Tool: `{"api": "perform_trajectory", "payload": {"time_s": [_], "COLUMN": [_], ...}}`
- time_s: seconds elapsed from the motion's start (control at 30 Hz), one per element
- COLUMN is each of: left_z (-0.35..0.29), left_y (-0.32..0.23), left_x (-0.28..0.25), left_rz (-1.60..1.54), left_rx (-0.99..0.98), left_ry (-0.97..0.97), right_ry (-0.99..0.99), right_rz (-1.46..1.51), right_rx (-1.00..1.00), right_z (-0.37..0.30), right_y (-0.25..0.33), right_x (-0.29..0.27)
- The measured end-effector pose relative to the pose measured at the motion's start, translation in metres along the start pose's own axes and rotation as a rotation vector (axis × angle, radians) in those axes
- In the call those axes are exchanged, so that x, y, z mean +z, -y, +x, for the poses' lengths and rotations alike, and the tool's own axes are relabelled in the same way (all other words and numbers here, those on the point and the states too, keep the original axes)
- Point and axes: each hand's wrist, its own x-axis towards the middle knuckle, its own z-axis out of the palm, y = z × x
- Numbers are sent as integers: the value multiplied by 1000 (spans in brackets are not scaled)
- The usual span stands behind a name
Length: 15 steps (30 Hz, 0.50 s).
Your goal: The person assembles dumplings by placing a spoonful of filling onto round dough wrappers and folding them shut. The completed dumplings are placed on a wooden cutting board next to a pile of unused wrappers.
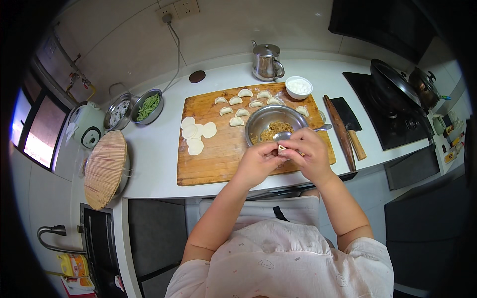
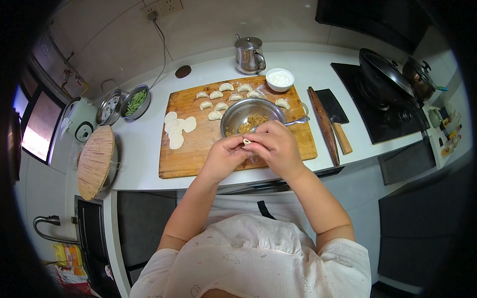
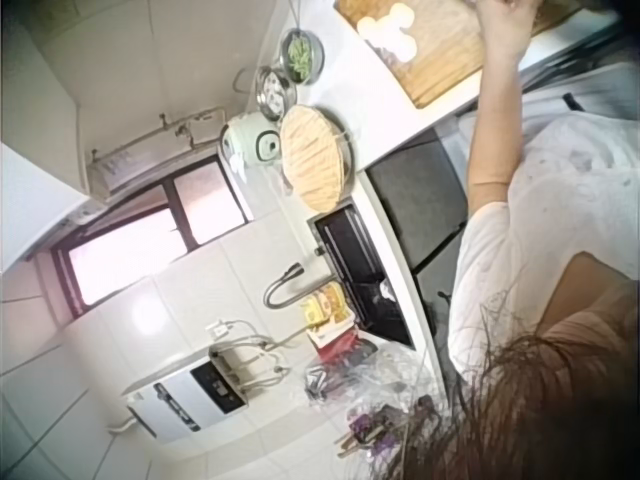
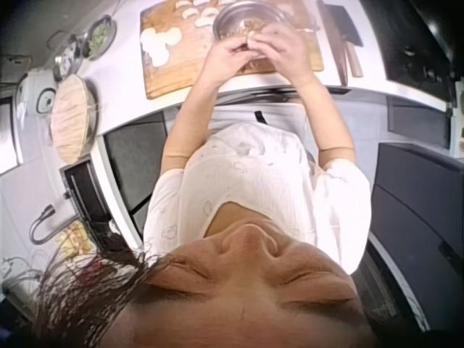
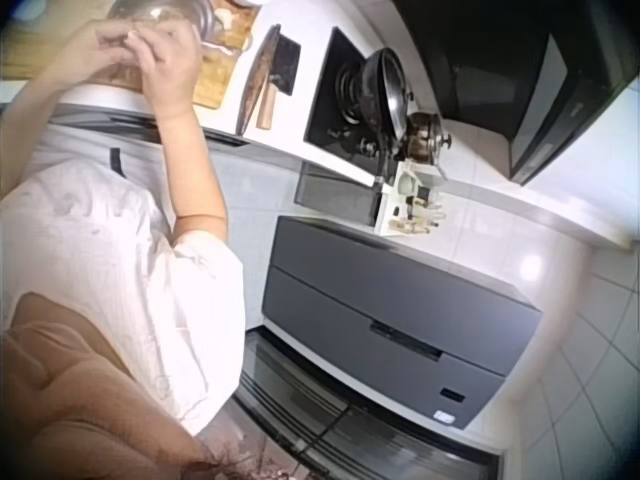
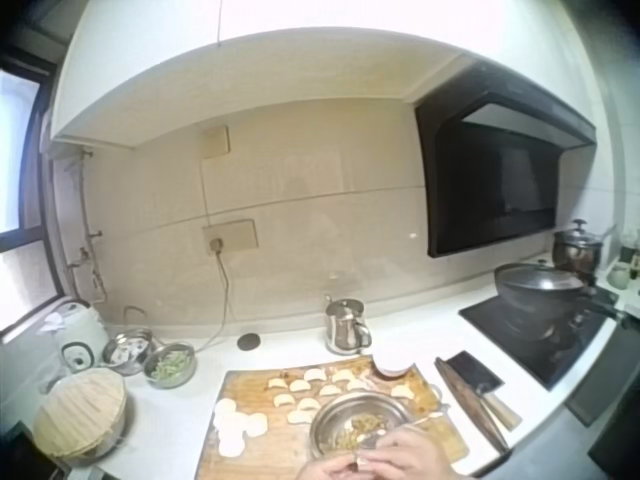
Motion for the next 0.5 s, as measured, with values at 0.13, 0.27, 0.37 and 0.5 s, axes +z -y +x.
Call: {"api": "perform_trajectory", "payload": {"time_s": [0.13, 0.27, 0.37, 0.5], "left_z": [-2, -3, -3, -2], "left_y": [-5, -6, -5, 0], "left_x": [5, 6, 2, -3], "left_rz": [-38, -120, -114, -89], "left_rx": [2, -19, -70, -66], "left_ry": [-34, -28, -5, 17], "right_ry": [-10, -31, 7, 90], "right_rz": [18, -46, -71, -33], "right_rx": [36, -37, -74, -83], "right_z": [-2, -1, 1, 5], "right_y": [-1, -2, -2, 2], "right_x": [2, 2, -1, -3]}}
